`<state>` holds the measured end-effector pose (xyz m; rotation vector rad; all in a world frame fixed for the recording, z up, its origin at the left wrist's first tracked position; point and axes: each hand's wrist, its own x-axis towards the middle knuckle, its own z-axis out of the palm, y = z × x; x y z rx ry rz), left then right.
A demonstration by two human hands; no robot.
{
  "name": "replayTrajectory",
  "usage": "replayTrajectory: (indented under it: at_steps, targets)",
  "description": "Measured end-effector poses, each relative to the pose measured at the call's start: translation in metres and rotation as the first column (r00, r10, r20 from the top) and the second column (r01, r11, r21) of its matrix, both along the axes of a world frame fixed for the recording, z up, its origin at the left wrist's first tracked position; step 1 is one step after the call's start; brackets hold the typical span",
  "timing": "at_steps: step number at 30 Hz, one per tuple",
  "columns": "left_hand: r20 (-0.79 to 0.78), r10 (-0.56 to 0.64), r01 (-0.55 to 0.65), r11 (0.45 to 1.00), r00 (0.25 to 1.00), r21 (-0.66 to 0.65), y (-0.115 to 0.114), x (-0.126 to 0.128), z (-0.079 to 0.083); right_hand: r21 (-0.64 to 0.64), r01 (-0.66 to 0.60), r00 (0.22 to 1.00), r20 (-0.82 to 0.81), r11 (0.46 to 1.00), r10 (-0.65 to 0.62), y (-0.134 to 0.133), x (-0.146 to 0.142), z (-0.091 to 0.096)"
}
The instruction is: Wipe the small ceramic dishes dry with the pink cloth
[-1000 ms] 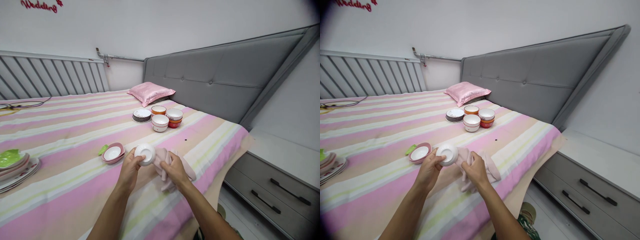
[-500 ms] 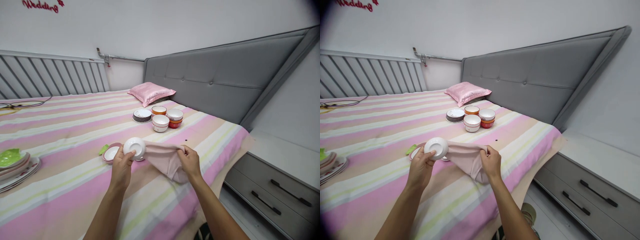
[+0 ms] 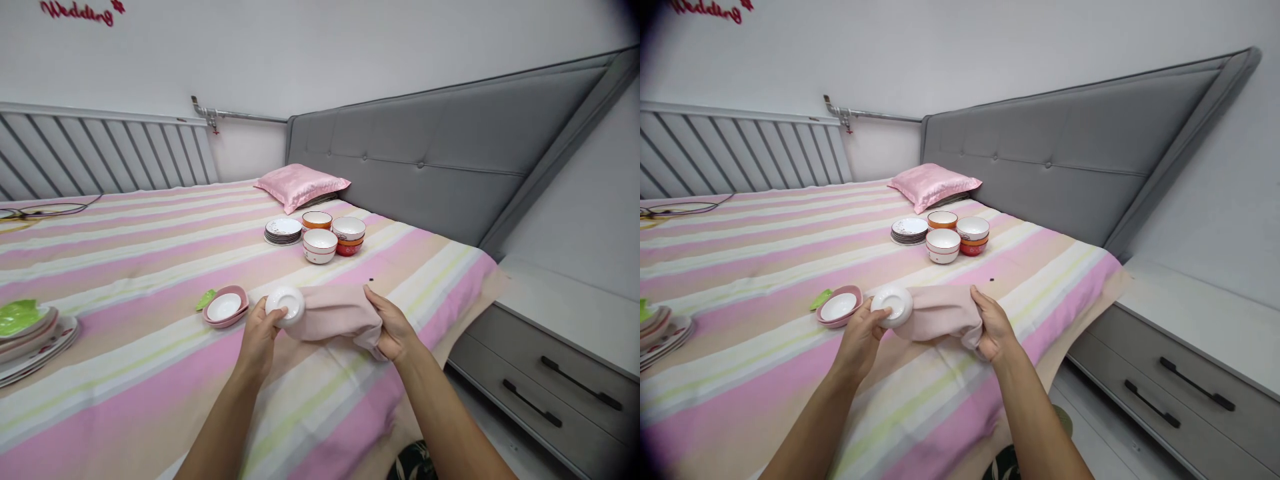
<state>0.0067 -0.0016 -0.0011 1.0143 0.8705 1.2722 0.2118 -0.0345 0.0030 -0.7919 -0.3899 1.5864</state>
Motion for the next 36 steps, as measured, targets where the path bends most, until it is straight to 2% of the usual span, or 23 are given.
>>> replayTrajectory:
  at_steps: [3,6,8,10,12,13,14,15,17,18,19,21,23,27,29,32,36]
  targets:
    - [0.000,0.007,-0.007,1.000,1.000,0.005,0.000,0.000,0.001,-0.039,0.019,1.000,-0.003,0.999,-0.019,0.003,0.001,-0.002]
    - [-0.003,-0.009,0.009,1.000,1.000,-0.014,0.000,0.000,0.002,-0.044,0.223,0.974,-0.032,0.974,-0.225,0.009,0.009,-0.006]
    - [0.005,-0.026,0.026,0.999,1.000,-0.029,-0.001,-0.001,0.002,0.013,0.426,0.904,-0.044,0.905,-0.425,0.014,0.019,-0.009]
    - [0.017,-0.053,0.053,0.998,0.998,-0.046,-0.001,-0.001,0.002,0.090,0.598,0.800,-0.004,0.796,-0.600,0.017,0.030,-0.012]
    - [0.023,-0.095,0.096,0.994,0.995,-0.055,-0.002,-0.002,0.002,0.156,0.719,0.668,0.116,0.678,-0.735,0.019,0.039,-0.016]
    - [0.020,-0.123,0.124,0.991,0.992,-0.055,-0.002,-0.002,0.002,0.185,0.742,0.610,0.211,0.644,-0.764,0.020,0.042,-0.019]
    - [0.012,-0.153,0.154,0.987,0.988,-0.054,-0.003,-0.001,0.002,0.218,0.726,0.579,0.319,0.652,-0.750,0.020,0.042,-0.021]
    - [-0.001,-0.183,0.182,0.982,0.983,-0.054,-0.003,-0.001,0.002,0.250,0.670,0.570,0.430,0.699,-0.700,0.020,0.039,-0.024]
    - [-0.041,-0.232,0.229,0.972,0.972,-0.055,-0.005,-0.001,0.001,0.273,0.420,0.609,0.622,0.865,-0.492,0.018,0.028,-0.027]
    - [-0.067,-0.249,0.246,0.968,0.966,-0.057,-0.005,0.000,0.001,0.272,0.271,0.628,0.677,0.923,-0.384,0.016,0.020,-0.027]
    - [-0.094,-0.264,0.259,0.964,0.960,-0.059,-0.006,0.000,0.001,0.271,0.158,0.635,0.709,0.949,-0.308,0.015,0.012,-0.026]
    - [-0.140,-0.293,0.287,0.956,0.946,-0.058,-0.007,0.001,0.001,0.277,0.013,0.690,0.693,0.961,-0.209,0.010,-0.006,-0.021]
    - [-0.167,-0.332,0.327,0.943,0.928,-0.057,-0.008,0.003,0.001,0.310,-0.076,0.750,0.644,0.948,-0.150,0.005,-0.021,-0.015]
    - [-0.155,-0.402,0.398,0.916,0.903,-0.053,-0.010,0.005,0.000,0.370,-0.162,0.750,0.648,0.915,-0.130,-0.003,-0.037,-0.008]
    - [-0.139,-0.408,0.405,0.913,0.902,-0.049,-0.011,0.006,0.001,0.376,-0.198,0.782,0.618,0.905,-0.085,-0.005,-0.039,-0.008]
    - [-0.136,-0.409,0.407,0.912,0.902,-0.045,-0.012,0.005,0.001,0.342,-0.196,0.824,0.566,0.919,-0.035,-0.004,-0.040,-0.011]
    - [-0.139,-0.406,0.402,0.914,0.903,-0.051,-0.011,0.003,0.002,0.327,-0.132,0.843,0.533,0.936,-0.068,-0.001,-0.040,-0.015]
